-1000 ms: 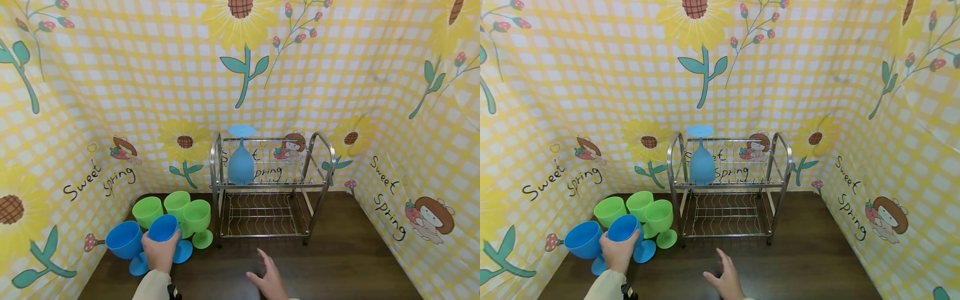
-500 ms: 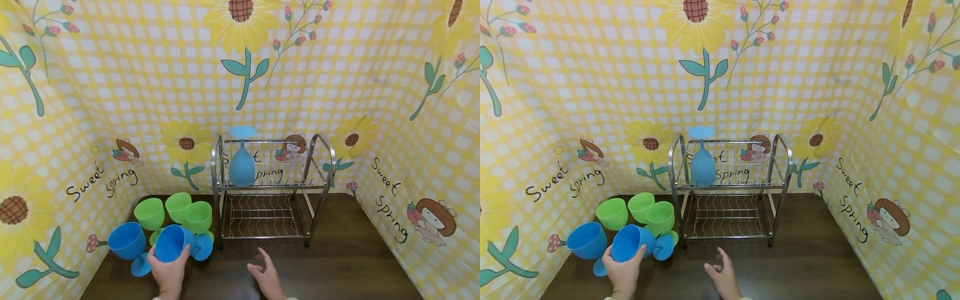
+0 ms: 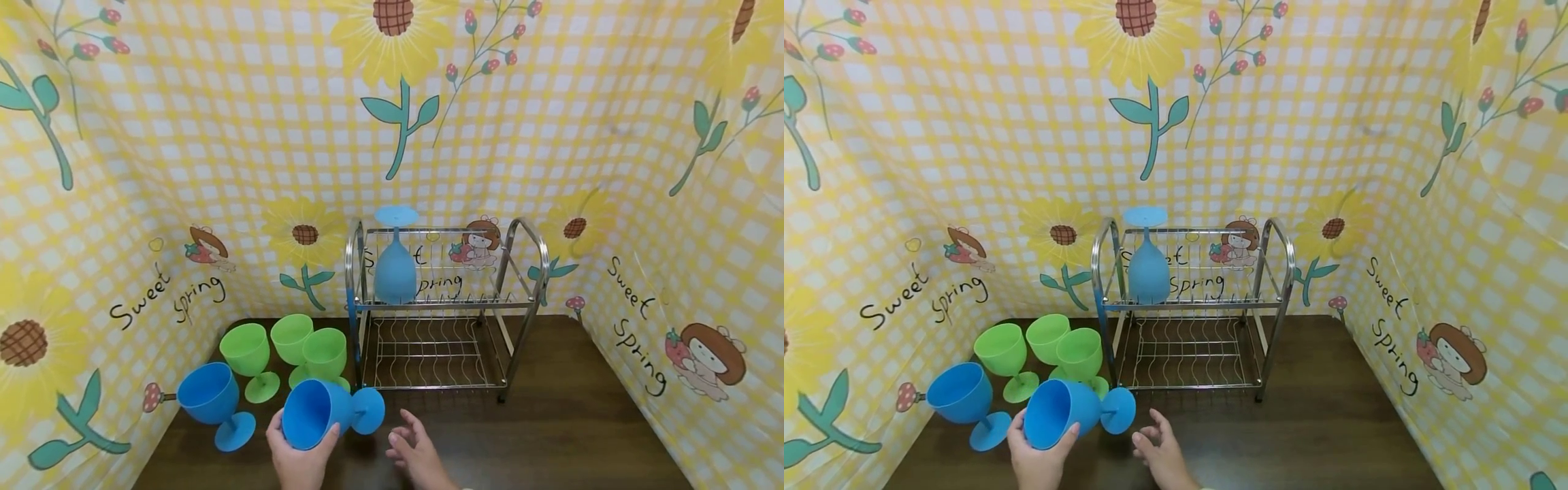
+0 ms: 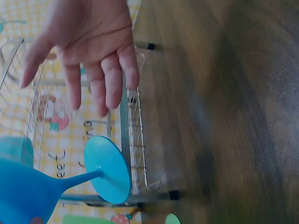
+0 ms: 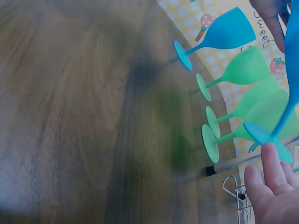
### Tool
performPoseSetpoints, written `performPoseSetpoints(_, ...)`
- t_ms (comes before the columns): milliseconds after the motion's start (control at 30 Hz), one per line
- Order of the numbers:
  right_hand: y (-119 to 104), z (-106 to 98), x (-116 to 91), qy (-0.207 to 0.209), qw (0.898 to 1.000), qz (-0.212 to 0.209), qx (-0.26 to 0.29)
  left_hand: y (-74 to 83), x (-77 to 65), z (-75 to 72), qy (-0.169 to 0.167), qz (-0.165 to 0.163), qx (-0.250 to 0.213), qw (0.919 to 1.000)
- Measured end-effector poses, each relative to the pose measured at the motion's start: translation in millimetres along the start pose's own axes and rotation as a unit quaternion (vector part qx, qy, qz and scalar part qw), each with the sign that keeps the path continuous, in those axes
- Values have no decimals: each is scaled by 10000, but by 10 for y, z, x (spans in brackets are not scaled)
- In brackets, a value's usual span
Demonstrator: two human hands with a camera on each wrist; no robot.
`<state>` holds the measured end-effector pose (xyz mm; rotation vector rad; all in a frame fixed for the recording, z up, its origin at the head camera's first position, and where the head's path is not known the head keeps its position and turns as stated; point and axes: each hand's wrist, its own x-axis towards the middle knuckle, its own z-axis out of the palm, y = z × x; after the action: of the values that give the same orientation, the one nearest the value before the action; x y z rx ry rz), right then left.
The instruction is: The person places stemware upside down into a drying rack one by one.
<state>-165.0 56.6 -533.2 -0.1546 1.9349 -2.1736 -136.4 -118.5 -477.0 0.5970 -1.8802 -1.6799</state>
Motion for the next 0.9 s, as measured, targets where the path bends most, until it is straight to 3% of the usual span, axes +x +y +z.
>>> performPoseSetpoints(200, -31, 32, -25, -97, 9997, -116, 171, 66, -79, 138, -248, 92, -284, 9992)
performPoseSetpoints(467, -180, 14, -23, -138, 9989, -177, 403, 99, -234, 558, -322, 203, -1325, 9905)
performPoseSetpoints(700, -364, -128, -41, -561, 9956, -359, 658, 164, -405, 821, -290, 449, -1629, 9852)
performPoseSetpoints(900, -453, -254, -33, -569, 9949, -562, 609, 193, -491, 956, -592, 813, -1622, 9816)
